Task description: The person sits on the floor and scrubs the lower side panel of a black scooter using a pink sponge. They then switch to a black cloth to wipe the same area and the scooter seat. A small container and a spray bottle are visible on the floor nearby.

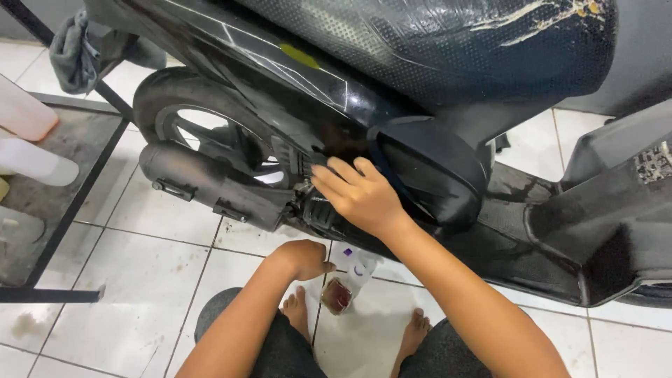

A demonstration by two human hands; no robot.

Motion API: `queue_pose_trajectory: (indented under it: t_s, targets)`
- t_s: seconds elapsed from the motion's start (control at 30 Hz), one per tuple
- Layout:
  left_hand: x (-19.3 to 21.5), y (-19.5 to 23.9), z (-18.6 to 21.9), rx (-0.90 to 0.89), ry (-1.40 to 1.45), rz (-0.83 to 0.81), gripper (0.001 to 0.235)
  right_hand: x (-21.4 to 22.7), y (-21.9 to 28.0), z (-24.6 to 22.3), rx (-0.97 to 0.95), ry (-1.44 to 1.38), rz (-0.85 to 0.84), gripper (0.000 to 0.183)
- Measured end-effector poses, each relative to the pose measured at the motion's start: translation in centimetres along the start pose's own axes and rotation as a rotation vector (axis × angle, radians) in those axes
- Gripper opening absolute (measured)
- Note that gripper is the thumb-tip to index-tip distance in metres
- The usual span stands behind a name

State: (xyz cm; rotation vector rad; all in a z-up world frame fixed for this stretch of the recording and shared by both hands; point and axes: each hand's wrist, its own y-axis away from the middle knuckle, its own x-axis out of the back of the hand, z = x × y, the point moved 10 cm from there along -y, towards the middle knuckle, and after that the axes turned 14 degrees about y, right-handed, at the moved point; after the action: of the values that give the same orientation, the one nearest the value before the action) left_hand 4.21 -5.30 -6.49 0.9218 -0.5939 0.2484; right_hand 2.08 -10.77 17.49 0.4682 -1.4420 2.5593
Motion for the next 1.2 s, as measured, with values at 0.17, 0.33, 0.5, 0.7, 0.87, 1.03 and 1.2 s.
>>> queue_pose_trajectory:
  t_s: [0.17,0.33,0.5,0.7,0.87,1.03,1.2]
  targets:
    - [-0.4,-0.1,-0.9,-0.007,0.023,0.018,0.053,2.1,3.1,1.0,0.075,0.009,-0.065,0.008]
    - [0.0,0.4,-1.0,-0.011,0.028,0.02,0.054,3.1,3.1,2.1,0.075,0.078,-0.079,0.013]
    - [0.1,0.4,-0.5,0.004,0.014,0.012,0.054,1.9,0.4,1.2,-0.004,0.032,-0.003,0.009]
    - [1.2,2.7,1.6,0.031,0.0,-0.038,0.055,0.1,2.1,-0.1,0.0,-0.003,0.002,0.007]
    - [1.0,2.5,0.5,0.044,0.018,-0.013,0.053,2.5,4.4,1.7,-0.001,0.037,-0.059,0.007]
    - [0.9,2.3,0.2,0.042,0.009,0.003,0.053,2.5,4.4,2.4,-0.011,0.067,-0.061,0.009]
    - [0.9,1.4,0.6,0.03,-0.009,-0.004,0.054,2.7,0.4,3.2,-0.139,0.04,0.042,0.01]
